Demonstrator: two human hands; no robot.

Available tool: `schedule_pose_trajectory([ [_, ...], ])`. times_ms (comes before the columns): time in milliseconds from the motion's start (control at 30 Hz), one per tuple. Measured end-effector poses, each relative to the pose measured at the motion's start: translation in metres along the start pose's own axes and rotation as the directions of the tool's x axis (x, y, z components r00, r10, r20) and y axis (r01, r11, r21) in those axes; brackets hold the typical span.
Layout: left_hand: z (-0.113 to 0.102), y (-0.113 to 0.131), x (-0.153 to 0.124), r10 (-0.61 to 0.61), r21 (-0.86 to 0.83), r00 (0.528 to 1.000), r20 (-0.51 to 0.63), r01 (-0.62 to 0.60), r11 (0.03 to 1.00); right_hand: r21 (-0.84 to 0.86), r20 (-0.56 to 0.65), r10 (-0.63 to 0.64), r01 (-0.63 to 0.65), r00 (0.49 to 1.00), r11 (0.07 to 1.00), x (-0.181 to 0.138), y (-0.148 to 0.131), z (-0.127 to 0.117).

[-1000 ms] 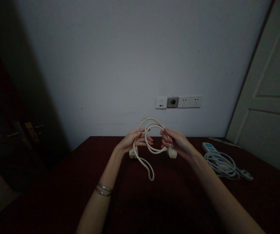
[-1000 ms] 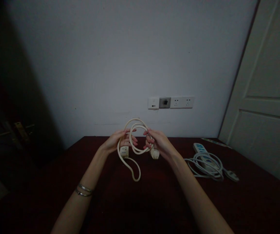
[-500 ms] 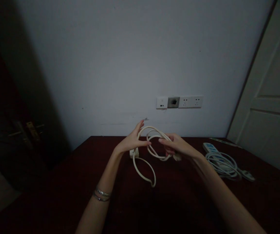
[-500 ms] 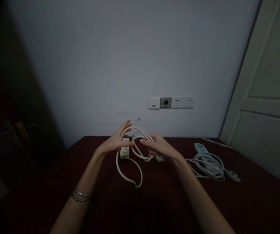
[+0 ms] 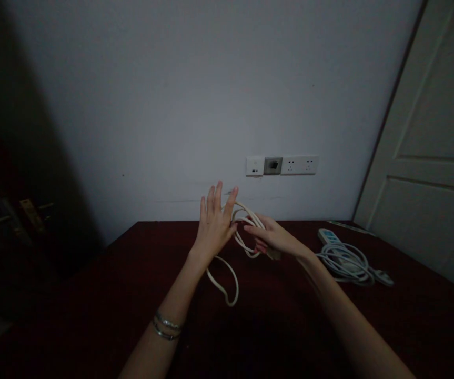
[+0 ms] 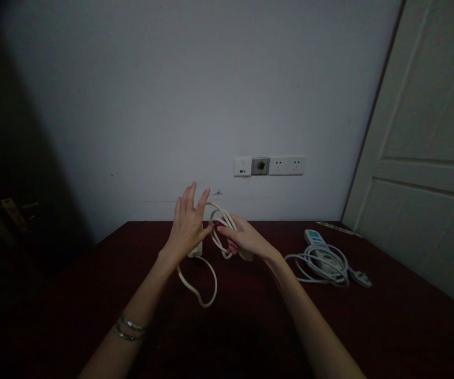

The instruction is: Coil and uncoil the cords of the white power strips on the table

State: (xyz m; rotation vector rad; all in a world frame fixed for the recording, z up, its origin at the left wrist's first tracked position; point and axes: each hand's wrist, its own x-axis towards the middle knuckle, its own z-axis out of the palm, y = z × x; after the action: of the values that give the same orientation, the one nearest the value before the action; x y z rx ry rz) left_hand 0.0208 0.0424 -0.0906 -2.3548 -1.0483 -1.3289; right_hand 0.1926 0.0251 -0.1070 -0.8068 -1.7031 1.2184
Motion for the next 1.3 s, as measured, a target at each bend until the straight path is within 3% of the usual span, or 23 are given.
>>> schedule_pose_trajectory([
  [100, 0.013, -0.001, -0.001, 0.013, -0.054, 0.996, 0.083, -0.009, 0.999, 0.002, 0.091, 0.035, -0.035, 0.995, 0.999, -0.005, -0.004, 0.001],
  [167, 0.023, -0.009, 0.0, -0.071, -0.232, 0.99, 0.122, 0.098, 0.968, 0.014, 0.153, 0.031, -0.033, 0.988, 0.999, -0.006, -0.005, 0.0],
  [233, 0.029, -0.017, 0.001, -0.182, -0.437, 0.965, 0.19, 0.249, 0.864, 0.03, 0.17, -0.003, -0.002, 0.985, 1.0, -0.005, -0.003, -0.002],
  [333, 0.029, -0.027, 0.002, -0.215, -0.632, 0.865, 0.454, 0.482, 0.607, 0.044, 0.157, -0.052, 0.045, 0.986, 0.998, 0.0, 0.005, -0.006],
  [433, 0.023, -0.029, 0.001, -0.197, -0.625, 0.738, 0.646, 0.659, 0.419, 0.024, 0.126, -0.052, 0.049, 0.991, 0.999, 0.006, 0.014, -0.009],
  [500, 0.021, -0.026, 0.0, -0.251, -0.614, 0.729, 0.637, 0.677, 0.407, -0.007, 0.098, -0.011, 0.012, 0.995, 1.0, 0.009, 0.019, -0.009],
  [633, 0.023, -0.017, 0.001, -0.302, -0.575, 0.772, 0.559, 0.624, 0.529, -0.052, 0.048, 0.066, -0.064, 0.997, 0.997, 0.014, 0.025, -0.001],
  [733, 0.025, -0.016, 0.001, -0.329, -0.575, 0.771, 0.545, 0.629, 0.523, 0.117, -0.014, 0.051, -0.049, 0.999, 0.992, 0.017, 0.025, 0.006],
  [800, 0.026, -0.02, -0.001, -0.289, -0.591, 0.717, 0.634, 0.691, 0.416, 0.267, -0.051, 0.047, -0.032, 0.998, 0.963, 0.018, 0.023, 0.008],
  [867, 0.027, -0.026, -0.004, -0.131, -0.595, 0.635, 0.761, 0.764, 0.249, 0.383, -0.102, 0.055, -0.012, 0.993, 0.924, 0.018, 0.02, 0.008],
  [933, 0.029, -0.033, -0.006, 0.05, -0.58, 0.578, 0.815, 0.811, 0.074, 0.462, -0.166, 0.073, 0.012, 0.983, 0.887, 0.018, 0.019, 0.006],
  [1000, 0.033, -0.036, -0.007, 0.138, -0.567, 0.572, 0.809, 0.82, -0.077, 0.519, -0.212, 0.103, 0.022, 0.972, 0.855, 0.019, 0.019, 0.004],
  [1100, 0.039, -0.036, -0.005, 0.131, -0.564, 0.596, 0.792, 0.797, -0.217, 0.577, -0.215, 0.147, 0.004, 0.966, 0.816, 0.021, 0.021, 0.003],
  [1200, 0.041, -0.033, -0.002, 0.044, -0.604, 0.632, 0.773, 0.756, -0.253, 0.628, -0.157, 0.179, -0.042, 0.971, 0.777, 0.023, 0.024, 0.005],
  [1300, 0.04, -0.03, 0.0, -0.09, -0.643, 0.641, 0.762, 0.733, -0.223, 0.664, -0.078, 0.192, -0.093, 0.978, 0.742, 0.024, 0.025, 0.009],
])
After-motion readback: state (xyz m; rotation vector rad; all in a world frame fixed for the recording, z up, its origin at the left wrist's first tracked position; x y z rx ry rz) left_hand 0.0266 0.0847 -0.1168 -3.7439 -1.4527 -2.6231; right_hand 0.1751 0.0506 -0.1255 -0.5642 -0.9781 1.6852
